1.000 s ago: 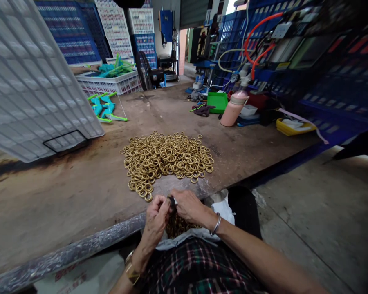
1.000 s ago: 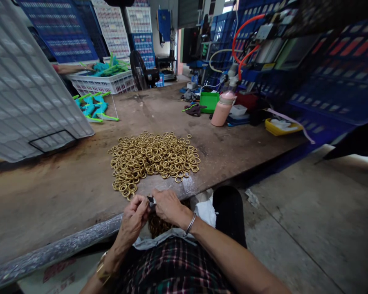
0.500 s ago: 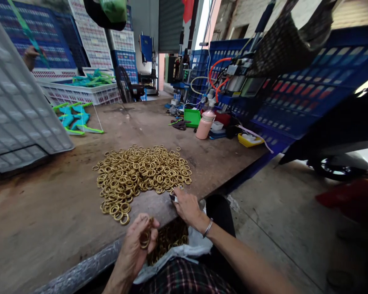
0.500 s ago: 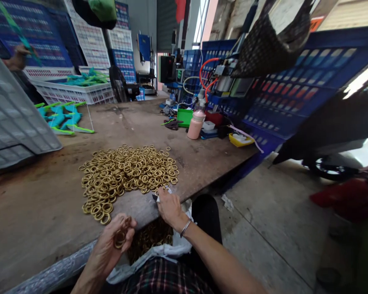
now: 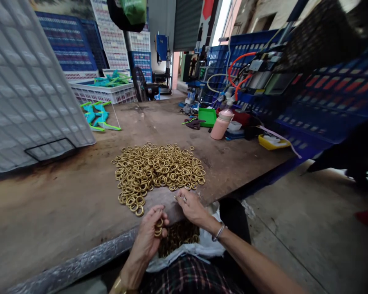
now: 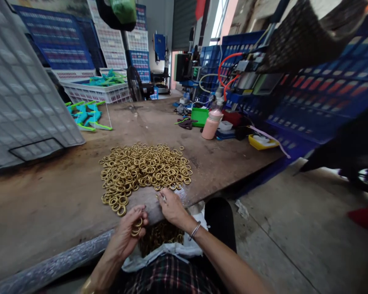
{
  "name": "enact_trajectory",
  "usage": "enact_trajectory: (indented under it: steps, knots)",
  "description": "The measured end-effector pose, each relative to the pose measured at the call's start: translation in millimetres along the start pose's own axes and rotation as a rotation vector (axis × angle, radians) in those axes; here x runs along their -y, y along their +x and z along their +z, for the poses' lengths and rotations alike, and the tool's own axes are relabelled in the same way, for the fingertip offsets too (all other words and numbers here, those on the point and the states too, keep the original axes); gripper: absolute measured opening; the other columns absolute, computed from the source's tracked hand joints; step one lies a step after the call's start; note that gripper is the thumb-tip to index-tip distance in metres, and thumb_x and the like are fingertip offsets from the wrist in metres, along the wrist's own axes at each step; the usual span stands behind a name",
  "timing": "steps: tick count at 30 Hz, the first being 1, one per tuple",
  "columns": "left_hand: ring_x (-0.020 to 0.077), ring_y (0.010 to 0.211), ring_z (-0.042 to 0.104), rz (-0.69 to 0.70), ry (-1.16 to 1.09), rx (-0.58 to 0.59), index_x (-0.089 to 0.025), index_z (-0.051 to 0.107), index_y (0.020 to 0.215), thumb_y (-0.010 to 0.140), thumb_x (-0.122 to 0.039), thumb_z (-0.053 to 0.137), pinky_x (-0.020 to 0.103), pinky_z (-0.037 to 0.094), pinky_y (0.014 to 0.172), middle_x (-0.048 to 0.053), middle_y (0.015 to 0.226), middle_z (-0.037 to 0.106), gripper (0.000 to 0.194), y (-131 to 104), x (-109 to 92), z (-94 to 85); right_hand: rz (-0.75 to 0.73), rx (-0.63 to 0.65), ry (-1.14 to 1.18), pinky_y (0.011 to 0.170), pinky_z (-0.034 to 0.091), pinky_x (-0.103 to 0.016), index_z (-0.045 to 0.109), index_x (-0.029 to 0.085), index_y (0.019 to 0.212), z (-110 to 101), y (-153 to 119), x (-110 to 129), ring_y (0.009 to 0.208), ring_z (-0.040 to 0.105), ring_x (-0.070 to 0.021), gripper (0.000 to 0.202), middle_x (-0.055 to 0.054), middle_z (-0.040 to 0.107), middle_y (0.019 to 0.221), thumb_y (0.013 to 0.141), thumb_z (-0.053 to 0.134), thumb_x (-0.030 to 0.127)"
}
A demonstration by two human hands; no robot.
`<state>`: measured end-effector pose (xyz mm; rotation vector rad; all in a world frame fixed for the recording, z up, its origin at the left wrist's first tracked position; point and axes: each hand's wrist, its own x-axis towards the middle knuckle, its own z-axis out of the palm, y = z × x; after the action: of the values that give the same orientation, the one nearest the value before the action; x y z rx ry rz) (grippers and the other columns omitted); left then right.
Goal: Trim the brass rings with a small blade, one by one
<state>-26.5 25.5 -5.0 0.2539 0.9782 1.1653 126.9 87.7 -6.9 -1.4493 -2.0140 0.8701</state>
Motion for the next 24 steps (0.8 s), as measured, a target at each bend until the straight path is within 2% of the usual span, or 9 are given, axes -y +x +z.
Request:
enact_trajectory:
  steps: [4,6,8,11,14,17,20,24]
  knots:
    - [0.0047,0.045,0.045,0.057,0.037,0.01,-0.017,0.054,0.094,0.064,-0.037,0.071,0.012,0.025,0.035,-0.004,0.061,0.054,0.04,-2.8,2.6,5.5,0.14,0.208,0.646,0.04,0.026,-0.018,0.039,0.021,0.079,14.0,-7.0,28.9,0.04,0.029,-0.006,0.025,0.01,0.033,0.052,0.083,0.04,0.046]
    - [0.0026,0.041,0.039,0.116,0.056,-0.005,-0.016,0.055,0.089,0.063,-0.04,0.071,0.012,0.022,0.035,-0.006,0.059,0.05,0.039,-3.1,3.2,6.5,0.209,0.295,0.828,0.035,0.021,-0.017,0.036,0.022,0.08,21.5,-10.1,36.6,0.036,0.022,-0.0047,0.03,0.012,0.03,0.051,0.08,0.044,0.051]
    - [0.002,0.039,0.033,0.17,0.098,-0.04,-0.016,0.055,0.081,0.061,-0.044,0.071,0.013,0.019,0.034,-0.007,0.055,0.047,0.038,-2.6,3.6,5.3,0.229,0.339,0.887,0.035,0.02,-0.016,0.036,0.022,0.08,26.1,-11.2,38.4,0.035,0.02,-0.0043,0.031,0.012,0.03,0.051,0.079,0.045,0.052]
    - [0.0033,0.038,0.03,0.231,0.277,-0.125,-0.016,0.054,0.073,0.065,-0.049,0.065,0.016,0.02,0.036,-0.008,0.05,0.042,0.035,-1.5,2.6,0.3,0.167,0.296,0.742,0.039,0.025,-0.018,0.04,0.021,0.078,24.3,-9.0,34.9,0.04,0.026,-0.0054,0.027,0.01,0.033,0.052,0.081,0.044,0.048]
    - [0.0068,0.045,0.037,0.442,0.613,-0.193,-0.015,0.057,0.065,0.071,-0.044,0.059,0.019,0.03,0.044,-0.006,0.05,0.044,0.03,-1.8,-0.9,-4.8,0.012,0.148,0.443,0.051,0.031,-0.019,0.05,0.018,0.081,14.6,-5.3,32.3,0.053,0.036,-0.0079,0.022,0.006,0.042,0.061,0.083,0.044,0.039]
    - [0.0106,0.055,0.045,0.631,0.871,-0.171,-0.015,0.06,0.062,0.074,-0.034,0.056,0.022,0.036,0.055,-0.003,0.056,0.052,0.022,-2.5,-3.9,-7.1,-0.1,0.133,0.259,0.055,0.031,-0.021,0.053,0.018,0.085,7.1,-3.8,35.0,0.057,0.038,-0.0092,0.019,0.005,0.044,0.063,0.084,0.044,0.034]
    - [0.0112,0.056,0.046,0.678,0.97,-0.133,-0.016,0.061,0.064,0.075,-0.029,0.053,0.022,0.036,0.057,-0.002,0.057,0.054,0.019,-2.2,-4.4,-7.5,-0.128,0.187,0.215,0.054,0.029,-0.021,0.052,0.018,0.077,8.0,-3.6,39.2,0.056,0.037,-0.0092,0.015,0.006,0.041,0.06,0.083,0.044,0.029]
    - [0.0101,0.057,0.046,0.638,0.899,-0.136,-0.016,0.058,0.063,0.075,-0.03,0.055,0.021,0.037,0.056,-0.003,0.058,0.053,0.019,-3.3,-3.7,-7.7,-0.038,0.175,0.294,0.053,0.028,-0.021,0.047,0.018,0.068,15.3,-2.9,39.4,0.056,0.036,-0.0087,0.015,0.006,0.038,0.058,0.081,0.044,0.026]
